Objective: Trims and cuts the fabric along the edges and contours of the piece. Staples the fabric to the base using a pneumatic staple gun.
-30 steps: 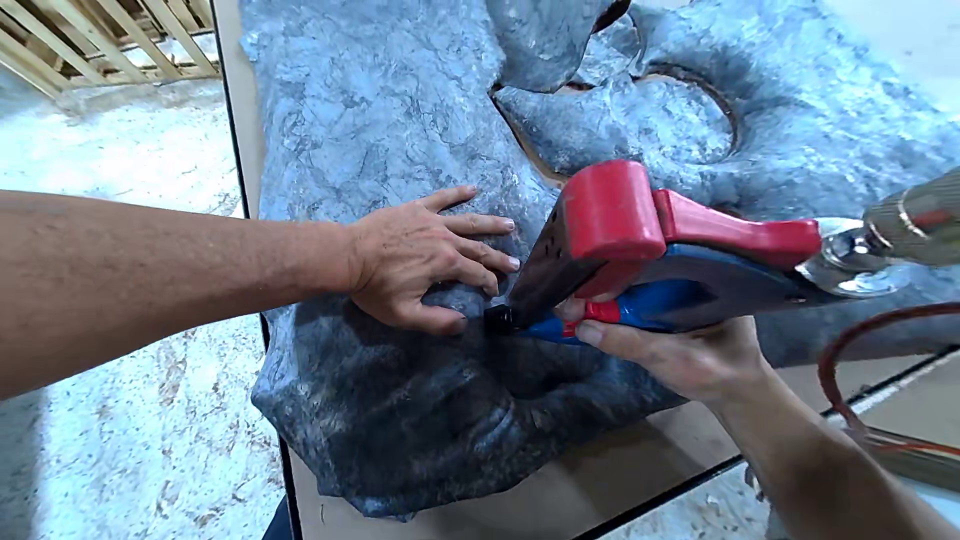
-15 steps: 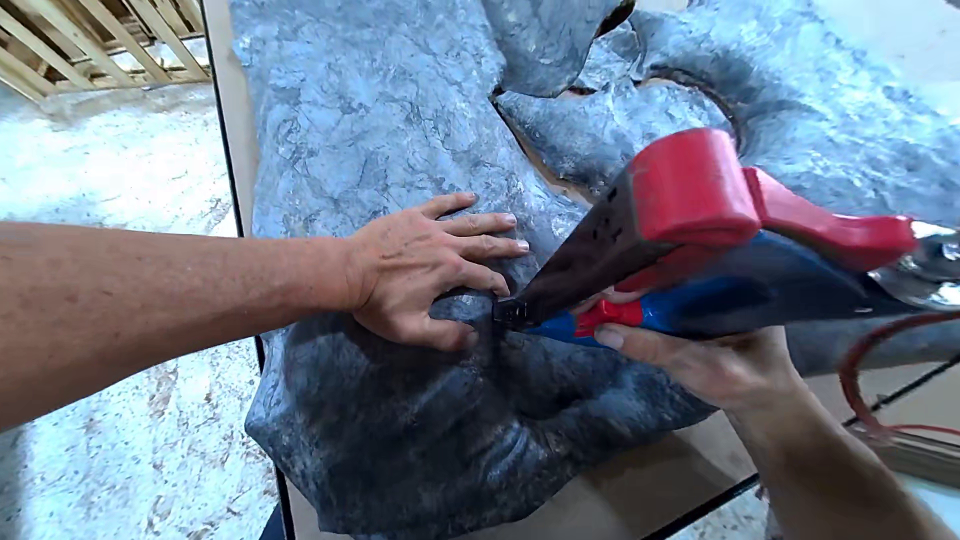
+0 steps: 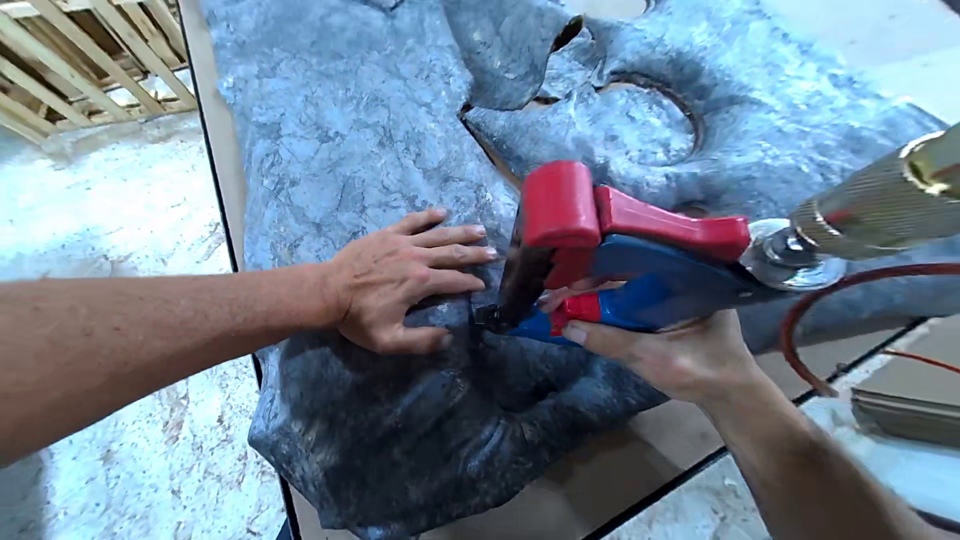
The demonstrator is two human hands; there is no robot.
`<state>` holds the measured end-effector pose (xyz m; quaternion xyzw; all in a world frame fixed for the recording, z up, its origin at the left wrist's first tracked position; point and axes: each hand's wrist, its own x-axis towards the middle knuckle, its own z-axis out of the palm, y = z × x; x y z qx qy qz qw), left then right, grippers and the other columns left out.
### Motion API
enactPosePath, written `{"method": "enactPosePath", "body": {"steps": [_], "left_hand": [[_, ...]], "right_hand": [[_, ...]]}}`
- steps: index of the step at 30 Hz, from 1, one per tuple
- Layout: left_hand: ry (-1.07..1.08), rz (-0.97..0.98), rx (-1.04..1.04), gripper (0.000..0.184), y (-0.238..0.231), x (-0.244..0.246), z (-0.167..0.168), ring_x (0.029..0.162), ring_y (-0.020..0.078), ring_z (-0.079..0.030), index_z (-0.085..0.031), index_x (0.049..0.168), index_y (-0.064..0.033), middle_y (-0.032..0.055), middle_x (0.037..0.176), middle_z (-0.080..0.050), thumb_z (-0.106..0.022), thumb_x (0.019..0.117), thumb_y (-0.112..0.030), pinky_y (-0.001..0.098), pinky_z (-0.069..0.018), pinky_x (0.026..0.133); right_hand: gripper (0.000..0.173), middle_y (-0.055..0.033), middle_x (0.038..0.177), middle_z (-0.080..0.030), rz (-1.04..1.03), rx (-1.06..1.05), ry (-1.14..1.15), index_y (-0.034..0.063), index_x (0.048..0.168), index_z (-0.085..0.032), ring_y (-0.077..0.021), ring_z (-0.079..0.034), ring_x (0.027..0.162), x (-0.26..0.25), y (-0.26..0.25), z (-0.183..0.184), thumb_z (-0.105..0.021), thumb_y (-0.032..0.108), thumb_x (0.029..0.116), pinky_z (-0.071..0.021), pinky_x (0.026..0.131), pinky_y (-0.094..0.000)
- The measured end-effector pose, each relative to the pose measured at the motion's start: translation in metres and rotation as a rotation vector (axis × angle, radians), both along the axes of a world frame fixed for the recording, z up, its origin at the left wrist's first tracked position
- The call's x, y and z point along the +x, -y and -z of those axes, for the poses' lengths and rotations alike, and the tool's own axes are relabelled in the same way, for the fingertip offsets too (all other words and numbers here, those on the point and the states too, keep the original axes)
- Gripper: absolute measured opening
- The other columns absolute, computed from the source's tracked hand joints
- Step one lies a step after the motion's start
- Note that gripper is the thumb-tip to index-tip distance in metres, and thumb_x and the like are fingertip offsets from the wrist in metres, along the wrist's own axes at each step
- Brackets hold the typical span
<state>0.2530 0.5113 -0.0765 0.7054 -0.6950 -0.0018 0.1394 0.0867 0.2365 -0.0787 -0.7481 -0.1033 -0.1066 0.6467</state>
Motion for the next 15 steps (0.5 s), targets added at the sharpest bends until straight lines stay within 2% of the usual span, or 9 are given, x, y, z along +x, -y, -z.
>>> {"method": "enactPosePath", "body": {"steps": [3,4,7,9,11,15], "left_hand": [[-0.005,0.047,-0.169,0.047,-0.010,0.002,0.006,0.129,0.0244,-0.059,-0.075,0.114,-0.0106,0.0057,0.123,-0.071,-0.047,0.0958,-0.044,0.0459,-0.0401,0.116],[0.004,0.089,-0.147,0.045,-0.012,0.003,0.005,0.128,0.0236,-0.060,-0.076,0.115,-0.0118,0.0038,0.122,-0.073,-0.045,0.0979,-0.040,0.0439,-0.0420,0.115],[0.052,0.192,0.019,0.050,-0.009,0.013,-0.003,0.141,0.0220,-0.051,-0.072,0.129,-0.0166,-0.0008,0.137,-0.067,-0.037,0.1010,-0.040,0.0408,-0.0370,0.120],[0.081,0.242,0.062,0.056,0.003,0.025,-0.007,0.144,0.0236,-0.048,-0.070,0.131,-0.0190,-0.0009,0.142,-0.064,-0.033,0.1021,-0.050,0.0435,-0.0350,0.121],[0.074,0.264,0.077,0.058,0.016,0.038,-0.007,0.145,0.0241,-0.046,-0.070,0.129,-0.0234,-0.0017,0.144,-0.062,-0.034,0.0993,-0.058,0.0465,-0.0338,0.120],[0.015,0.201,0.117,0.057,0.020,0.045,0.000,0.151,0.0226,-0.036,-0.070,0.130,-0.0343,-0.0060,0.150,-0.057,-0.039,0.0941,-0.065,0.0574,-0.0169,0.124]], "right_hand": [[0.041,-0.0085,0.104,-0.076,0.008,0.009,-0.001,0.0078,0.116,-0.067,-0.0231,-0.075,0.096,-0.003,0.007,-0.004,-0.084,0.007,0.0783,-0.0647,0.087,-0.0374],[0.041,-0.0087,0.103,-0.076,0.016,-0.002,-0.006,0.0069,0.116,-0.067,-0.0232,-0.075,0.095,-0.003,0.007,-0.005,-0.084,0.007,0.0783,-0.0650,0.086,-0.0376],[0.038,-0.0075,0.102,-0.077,0.063,-0.051,-0.036,0.0063,0.114,-0.069,-0.0216,-0.075,0.092,-0.004,0.002,-0.005,-0.083,0.009,0.0780,-0.0657,0.084,-0.0365],[0.040,-0.0050,0.103,-0.077,0.111,-0.050,-0.044,0.0080,0.115,-0.068,-0.0187,-0.076,0.094,-0.008,-0.001,-0.005,-0.084,0.009,0.0776,-0.0651,0.085,-0.0340],[0.045,-0.0003,0.106,-0.077,0.176,-0.096,-0.045,0.0107,0.118,-0.068,-0.0146,-0.074,0.098,-0.010,-0.005,-0.004,-0.085,0.012,0.0763,-0.0641,0.088,-0.0303],[0.045,0.0012,0.105,-0.077,0.181,-0.100,-0.035,0.0115,0.118,-0.067,-0.0133,-0.075,0.097,-0.004,-0.013,0.001,-0.084,0.010,0.0770,-0.0642,0.086,-0.0275]]}}
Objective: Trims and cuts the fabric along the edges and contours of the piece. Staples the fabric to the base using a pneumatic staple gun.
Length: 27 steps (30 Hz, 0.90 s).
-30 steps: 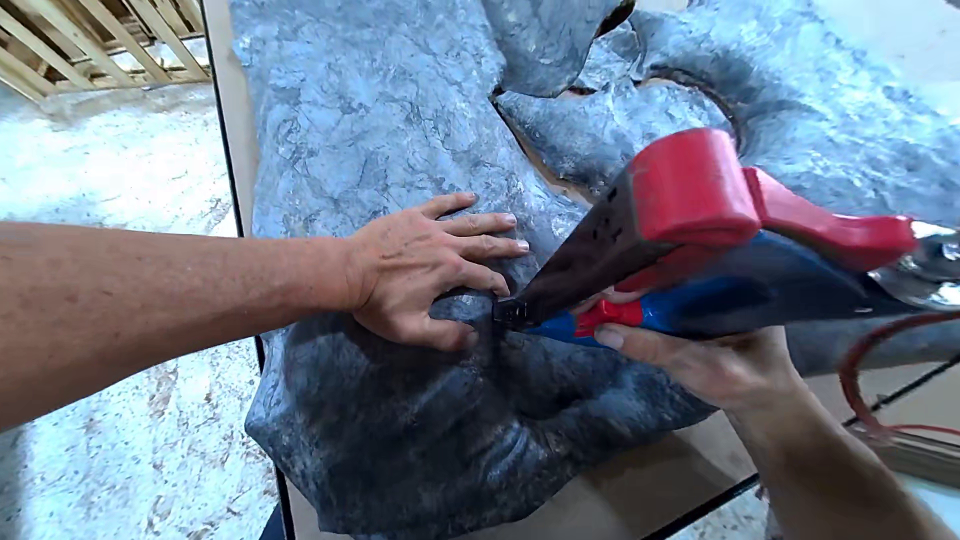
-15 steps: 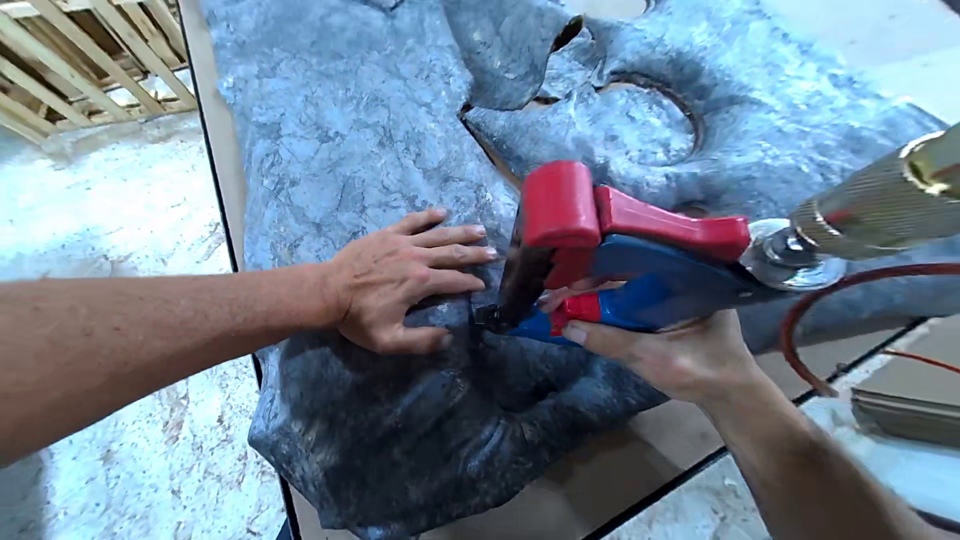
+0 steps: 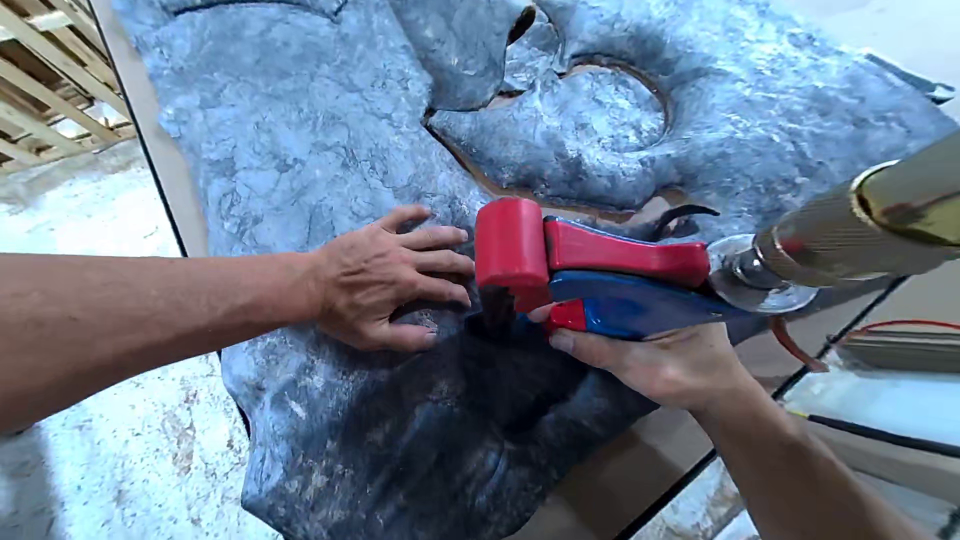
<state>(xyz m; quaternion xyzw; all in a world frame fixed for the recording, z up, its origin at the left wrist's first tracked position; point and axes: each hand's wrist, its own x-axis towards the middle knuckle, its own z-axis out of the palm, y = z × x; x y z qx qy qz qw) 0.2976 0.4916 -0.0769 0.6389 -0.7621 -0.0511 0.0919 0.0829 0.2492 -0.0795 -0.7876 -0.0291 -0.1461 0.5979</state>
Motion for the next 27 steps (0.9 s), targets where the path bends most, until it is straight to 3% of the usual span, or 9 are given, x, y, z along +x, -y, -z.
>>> {"method": "enactPosePath", "body": {"steps": [3,8,10,14,19,27], "left_hand": [[0.004,-0.036,0.001,0.057,0.000,-0.001,0.001,0.153,0.0258,-0.033,-0.070,0.129,-0.0381,-0.0047,0.152,-0.055,-0.040,0.0916,-0.068,0.0661,-0.0081,0.124],[-0.053,-0.038,-0.003,0.056,0.002,-0.002,0.000,0.152,0.0299,-0.035,-0.073,0.124,-0.0350,-0.0005,0.151,-0.056,-0.045,0.0891,-0.068,0.0684,-0.0093,0.123],[-0.057,-0.041,0.001,0.057,0.001,-0.003,0.001,0.153,0.0296,-0.034,-0.072,0.125,-0.0346,-0.0014,0.152,-0.056,-0.045,0.0891,-0.068,0.0687,-0.0090,0.123],[-0.045,-0.045,-0.036,0.057,0.001,-0.003,0.004,0.151,0.0295,-0.036,-0.074,0.123,-0.0311,0.0012,0.150,-0.057,-0.044,0.0901,-0.066,0.0687,-0.0120,0.123],[0.030,-0.129,-0.041,0.059,-0.002,-0.012,-0.003,0.150,0.0277,-0.039,-0.073,0.124,-0.0283,0.0012,0.150,-0.057,-0.041,0.0917,-0.065,0.0653,-0.0208,0.121],[0.059,-0.173,-0.042,0.060,-0.002,-0.014,-0.004,0.149,0.0290,-0.040,-0.071,0.126,-0.0314,0.0030,0.150,-0.056,-0.038,0.0921,-0.068,0.0684,-0.0216,0.119]], "right_hand": [[0.043,0.0020,0.108,-0.076,-0.045,0.012,0.051,0.0122,0.120,-0.066,-0.0125,-0.074,0.100,0.005,-0.004,0.004,-0.082,0.009,0.0797,-0.0636,0.088,-0.0275],[0.034,0.0089,0.105,-0.075,-0.071,-0.043,0.054,0.0189,0.114,-0.070,-0.0049,-0.072,0.098,0.006,-0.001,0.007,-0.082,0.017,0.0814,-0.0622,0.087,-0.0229],[0.035,0.0096,0.105,-0.075,-0.129,-0.011,0.078,0.0211,0.114,-0.072,-0.0051,-0.072,0.098,0.013,0.002,0.007,-0.083,0.017,0.0815,-0.0628,0.087,-0.0251],[0.036,0.0064,0.103,-0.075,-0.187,0.049,0.093,0.0206,0.114,-0.070,-0.0091,-0.073,0.095,0.021,0.005,0.008,-0.084,0.017,0.0809,-0.0635,0.086,-0.0279],[0.040,-0.0040,0.109,-0.076,-0.279,0.144,0.120,0.0112,0.120,-0.067,-0.0190,-0.074,0.099,0.026,0.018,0.011,-0.082,0.007,0.0830,-0.0634,0.089,-0.0343],[0.039,-0.0054,0.110,-0.076,-0.287,0.112,0.139,0.0112,0.120,-0.067,-0.0216,-0.074,0.100,0.031,0.019,0.012,-0.080,0.006,0.0839,-0.0637,0.090,-0.0357]]}}
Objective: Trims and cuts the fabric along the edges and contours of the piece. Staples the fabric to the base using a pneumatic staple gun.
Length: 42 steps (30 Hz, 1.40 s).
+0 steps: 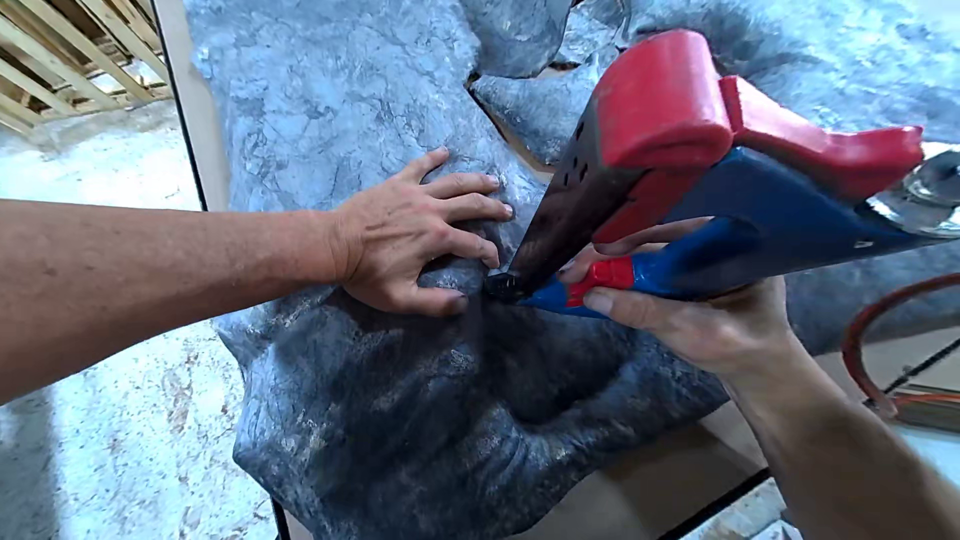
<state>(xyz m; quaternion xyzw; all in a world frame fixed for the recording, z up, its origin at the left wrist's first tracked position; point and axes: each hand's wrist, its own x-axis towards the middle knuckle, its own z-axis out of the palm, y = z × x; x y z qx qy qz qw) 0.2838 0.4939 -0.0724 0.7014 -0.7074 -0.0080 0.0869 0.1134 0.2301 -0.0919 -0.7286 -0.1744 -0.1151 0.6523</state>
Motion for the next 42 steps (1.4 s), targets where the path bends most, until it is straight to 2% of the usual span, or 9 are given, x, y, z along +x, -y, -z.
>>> {"method": "enactPosePath", "body": {"steps": [6,9,12,16,21,31,34,38,42], "left_hand": [[-0.013,0.003,0.031,0.061,-0.002,0.000,0.000,0.150,0.0295,-0.039,-0.072,0.126,-0.0312,0.0024,0.150,-0.057,-0.036,0.0919,-0.067,0.0696,-0.0197,0.119],[-0.013,-0.013,0.010,0.060,0.001,0.000,0.001,0.149,0.0284,-0.040,-0.071,0.127,-0.0315,0.0026,0.150,-0.056,-0.038,0.0920,-0.067,0.0683,-0.0204,0.120],[-0.007,-0.050,0.035,0.061,0.002,0.003,0.000,0.152,0.0264,-0.036,-0.068,0.131,-0.0330,0.0014,0.155,-0.051,-0.038,0.0922,-0.070,0.0643,-0.0204,0.122],[-0.003,0.032,0.114,0.061,0.011,0.017,-0.012,0.147,0.0251,-0.040,-0.068,0.131,-0.0361,0.0002,0.154,-0.052,-0.040,0.0916,-0.073,0.0577,-0.0301,0.110],[-0.027,0.039,0.081,0.062,0.017,0.022,-0.004,0.150,0.0294,-0.038,-0.071,0.128,-0.0354,0.0023,0.151,-0.055,-0.039,0.0904,-0.074,0.0704,-0.0152,0.118],[-0.032,0.057,0.012,0.060,0.017,0.025,0.002,0.150,0.0315,-0.038,-0.073,0.121,-0.0357,0.0026,0.148,-0.058,-0.040,0.0889,-0.074,0.0709,-0.0188,0.118],[-0.042,0.053,0.020,0.061,0.016,0.026,0.005,0.151,0.0306,-0.036,-0.071,0.126,-0.0360,0.0019,0.151,-0.056,-0.041,0.0882,-0.074,0.0701,-0.0166,0.119],[-0.031,-0.012,-0.016,0.063,0.015,0.024,0.003,0.150,0.0285,-0.039,-0.070,0.128,-0.0332,0.0031,0.151,-0.056,-0.038,0.0918,-0.072,0.0677,-0.0195,0.120],[-0.017,-0.056,0.054,0.064,0.015,0.025,0.006,0.153,0.0283,-0.032,-0.067,0.133,-0.0373,0.0019,0.158,-0.048,-0.037,0.0900,-0.074,0.0695,-0.0173,0.120]], "right_hand": [[0.034,0.0013,0.105,-0.076,0.068,-0.039,-0.004,0.0140,0.116,-0.068,-0.0143,-0.074,0.098,-0.004,-0.012,0.000,-0.081,0.010,0.0842,-0.0634,0.088,-0.0308],[0.037,-0.0052,0.105,-0.076,0.056,-0.006,-0.014,0.0081,0.116,-0.068,-0.0198,-0.074,0.096,-0.004,-0.006,-0.001,-0.082,0.007,0.0824,-0.0640,0.088,-0.0352],[0.043,-0.0075,0.109,-0.075,0.062,0.016,-0.011,0.0075,0.120,-0.064,-0.0228,-0.074,0.098,-0.003,-0.003,-0.003,-0.081,0.003,0.0809,-0.0646,0.088,-0.0369],[0.045,-0.0067,0.110,-0.075,0.120,0.029,-0.013,0.0075,0.120,-0.064,-0.0227,-0.075,0.098,-0.006,-0.009,-0.004,-0.083,0.002,0.0794,-0.0657,0.087,-0.0362],[0.044,-0.0076,0.110,-0.075,0.114,0.014,0.000,0.0071,0.120,-0.064,-0.0245,-0.074,0.099,0.001,-0.007,0.000,-0.083,0.004,0.0811,-0.0654,0.087,-0.0375],[0.041,-0.0061,0.109,-0.075,0.032,0.021,-0.048,0.0114,0.120,-0.065,-0.0229,-0.075,0.099,0.014,-0.001,-0.004,-0.081,0.005,0.0825,-0.0649,0.088,-0.0367],[0.042,-0.0065,0.107,-0.073,0.017,0.042,-0.040,0.0096,0.120,-0.063,-0.0227,-0.074,0.094,0.017,-0.001,-0.002,-0.081,0.003,0.0820,-0.0651,0.085,-0.0367],[0.048,-0.0081,0.109,-0.076,0.060,0.024,-0.016,0.0069,0.125,-0.061,-0.0242,-0.075,0.099,0.013,0.002,-0.005,-0.081,0.001,0.0814,-0.0649,0.088,-0.0370],[0.049,-0.0083,0.110,-0.075,0.109,0.003,-0.007,0.0069,0.125,-0.060,-0.0254,-0.075,0.100,0.013,0.005,-0.004,-0.080,0.000,0.0802,-0.0649,0.089,-0.0380]]}}
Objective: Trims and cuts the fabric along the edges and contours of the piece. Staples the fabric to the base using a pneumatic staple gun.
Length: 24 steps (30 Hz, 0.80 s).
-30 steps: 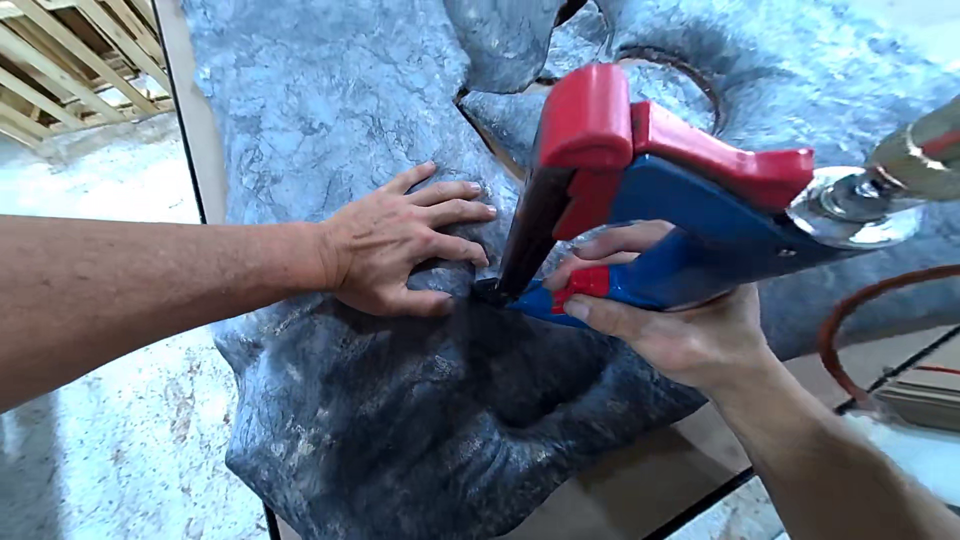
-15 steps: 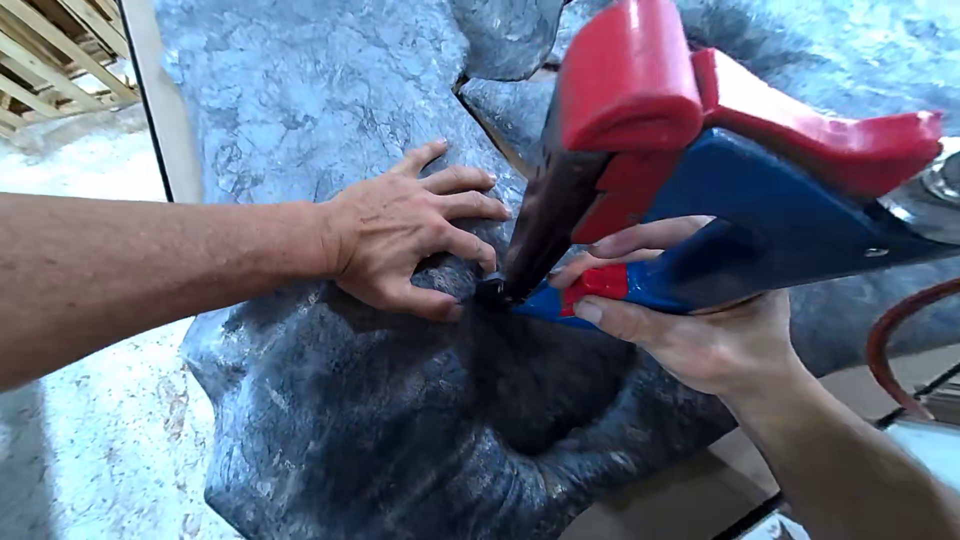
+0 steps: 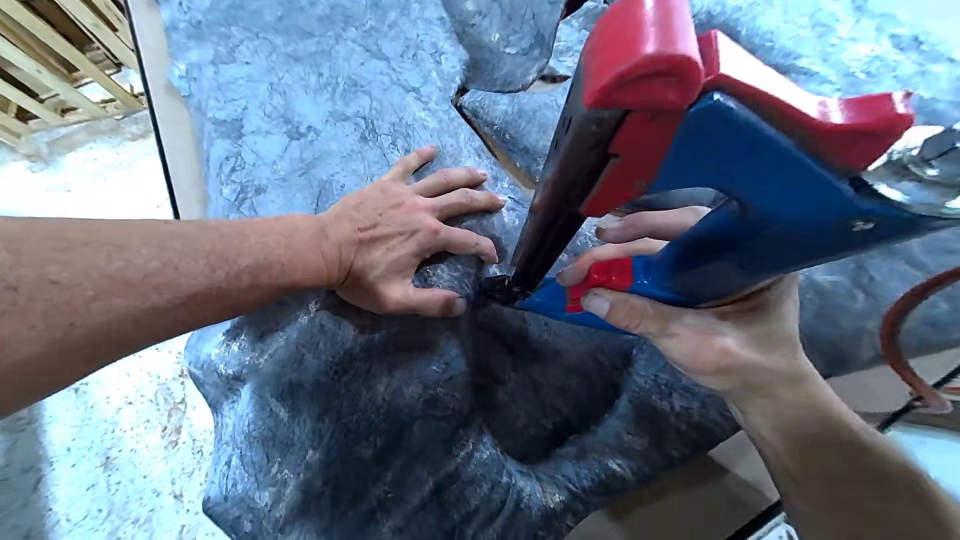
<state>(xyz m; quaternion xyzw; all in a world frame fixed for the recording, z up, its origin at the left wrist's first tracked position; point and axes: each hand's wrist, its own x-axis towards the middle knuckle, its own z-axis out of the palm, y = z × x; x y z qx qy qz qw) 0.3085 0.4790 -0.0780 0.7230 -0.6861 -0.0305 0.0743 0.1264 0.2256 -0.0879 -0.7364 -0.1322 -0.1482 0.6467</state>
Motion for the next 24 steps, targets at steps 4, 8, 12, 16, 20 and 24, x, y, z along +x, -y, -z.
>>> {"method": "enactPosePath", "body": {"steps": [4,8,12,16,20,24], "left_hand": [[0.017,-0.016,0.042,0.066,0.000,-0.001,-0.003,0.154,0.0271,-0.030,-0.064,0.136,-0.0393,0.0005,0.160,-0.045,-0.035,0.0895,-0.077,0.0690,-0.0165,0.120],[0.008,-0.015,0.040,0.066,0.004,-0.003,-0.006,0.153,0.0291,-0.032,-0.065,0.135,-0.0363,0.0025,0.158,-0.048,-0.037,0.0889,-0.075,0.0695,-0.0168,0.119],[0.014,0.001,0.030,0.066,0.001,-0.003,-0.006,0.152,0.0312,-0.035,-0.067,0.134,-0.0351,0.0038,0.156,-0.051,-0.035,0.0894,-0.073,0.0711,-0.0175,0.118],[-0.004,0.000,-0.083,0.071,0.003,-0.003,0.000,0.150,0.0271,-0.038,-0.066,0.136,-0.0275,0.0024,0.154,-0.053,-0.036,0.0911,-0.073,0.0669,-0.0193,0.121],[-0.130,-0.295,-0.343,0.053,-0.030,-0.020,-0.001,0.135,0.0270,-0.055,-0.064,0.134,-0.0045,0.0132,0.142,-0.060,-0.060,0.0944,-0.040,0.0472,-0.0429,0.116],[-0.109,-0.404,-0.287,0.044,-0.079,-0.065,0.008,0.140,0.0222,-0.053,-0.069,0.131,-0.0092,0.0073,0.144,-0.062,-0.054,0.0971,-0.033,0.0433,-0.0459,0.115]], "right_hand": [[0.050,-0.0098,0.112,-0.074,0.013,0.021,-0.010,0.0071,0.126,-0.061,-0.0273,-0.074,0.100,0.003,-0.004,0.001,-0.081,0.002,0.0804,-0.0655,0.087,-0.0397],[0.048,-0.0073,0.112,-0.075,0.034,0.008,-0.019,0.0105,0.124,-0.062,-0.0254,-0.075,0.100,0.001,-0.007,0.000,-0.081,0.003,0.0808,-0.0656,0.087,-0.0364],[0.043,-0.0051,0.107,-0.073,0.044,-0.004,-0.004,0.0102,0.121,-0.063,-0.0219,-0.073,0.095,0.001,-0.015,0.002,-0.080,0.005,0.0820,-0.0651,0.083,-0.0349],[0.044,-0.0090,0.105,-0.076,0.085,0.030,-0.022,0.0053,0.121,-0.064,-0.0241,-0.075,0.096,-0.006,-0.009,0.005,-0.081,0.003,0.0808,-0.0650,0.086,-0.0395],[0.042,-0.0075,0.106,-0.077,0.261,0.073,-0.038,0.0062,0.116,-0.066,-0.0223,-0.075,0.097,-0.014,-0.004,-0.002,-0.082,0.000,0.0775,-0.0647,0.088,-0.0380],[0.038,-0.0082,0.103,-0.077,0.357,0.087,-0.072,0.0033,0.114,-0.067,-0.0209,-0.076,0.092,-0.012,-0.008,-0.005,-0.079,-0.004,0.0778,-0.0652,0.084,-0.0374]]}}
